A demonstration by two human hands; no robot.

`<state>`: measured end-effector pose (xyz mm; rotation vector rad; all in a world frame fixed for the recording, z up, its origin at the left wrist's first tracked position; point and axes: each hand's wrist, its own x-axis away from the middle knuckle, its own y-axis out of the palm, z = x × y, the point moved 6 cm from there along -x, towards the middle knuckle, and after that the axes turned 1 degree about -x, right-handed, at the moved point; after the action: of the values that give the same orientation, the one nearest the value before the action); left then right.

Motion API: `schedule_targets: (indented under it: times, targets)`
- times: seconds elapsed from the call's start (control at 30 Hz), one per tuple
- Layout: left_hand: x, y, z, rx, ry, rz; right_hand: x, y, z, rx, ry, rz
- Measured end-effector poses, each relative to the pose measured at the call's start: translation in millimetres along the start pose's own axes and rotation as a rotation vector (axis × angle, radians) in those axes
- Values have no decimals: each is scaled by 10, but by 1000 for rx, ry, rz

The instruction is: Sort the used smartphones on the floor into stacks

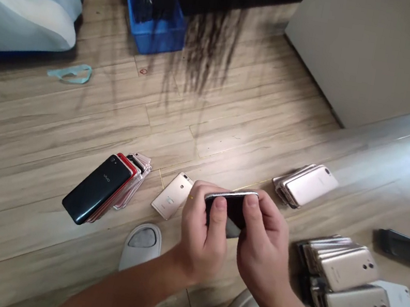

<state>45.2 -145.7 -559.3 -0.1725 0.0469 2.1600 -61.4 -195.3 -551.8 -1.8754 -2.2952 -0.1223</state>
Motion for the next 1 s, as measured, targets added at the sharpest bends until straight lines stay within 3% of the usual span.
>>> schedule_targets:
  times: [0.2, 0.4, 0.57, 0.8, 0.9, 1.0]
  targets:
    - [-21, -99, 298, -32, 138, 55, 65, 72, -223, -52, -108, -75]
    - [-74, -52, 379, -22, 146, 37, 60, 17, -279, -105, -105, -10]
    - [-85, 27, 167, 35, -59, -11, -12, -29, -138, -141, 5, 4]
    - [-104, 136, -198, 192, -342, -40, -62, 3, 231, -322, 292, 56]
    - [-62, 175, -403, 180, -436, -36, -81, 0, 468, -359, 386, 114]
    - [45, 203, -673, 175, -560, -97, -78, -28, 851, -432, 576, 165]
